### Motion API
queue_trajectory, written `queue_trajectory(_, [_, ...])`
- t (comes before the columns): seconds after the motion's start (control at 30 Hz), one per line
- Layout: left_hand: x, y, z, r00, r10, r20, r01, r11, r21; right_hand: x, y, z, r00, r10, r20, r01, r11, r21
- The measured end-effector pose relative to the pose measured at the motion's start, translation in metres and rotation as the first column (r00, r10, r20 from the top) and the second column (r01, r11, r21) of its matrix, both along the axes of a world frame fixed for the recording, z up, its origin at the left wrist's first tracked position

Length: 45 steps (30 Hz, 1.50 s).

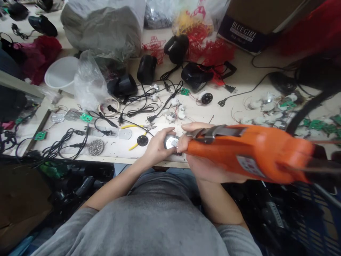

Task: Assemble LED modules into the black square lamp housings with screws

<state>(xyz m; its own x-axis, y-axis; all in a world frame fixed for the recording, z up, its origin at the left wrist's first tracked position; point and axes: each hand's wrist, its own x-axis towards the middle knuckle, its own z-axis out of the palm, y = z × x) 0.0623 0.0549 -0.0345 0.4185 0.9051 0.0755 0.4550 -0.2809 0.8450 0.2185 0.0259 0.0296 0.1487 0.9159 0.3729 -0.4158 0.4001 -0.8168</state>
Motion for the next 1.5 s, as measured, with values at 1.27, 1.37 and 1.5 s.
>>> queue_trajectory(1.27, [0.006,0.002,-0.005,0.998,0.062,-0.002,-0.062,0.995,-0.083,-0.032,0.036,-0.025,0.971,0.177,0.158,-0.163,0.982,-0.099])
queue_trajectory(1.37, [0.005,0.002,-0.002,0.999,0.043,-0.025,-0.045,0.995,-0.090,-0.034,0.037,-0.025,0.973,0.180,0.144,-0.162,0.979,-0.125])
queue_trajectory(1.5, [0.004,0.002,0.004,0.999,0.044,0.004,-0.044,0.996,-0.079,-0.028,0.030,-0.007,0.989,0.107,0.106,-0.104,0.994,-0.037])
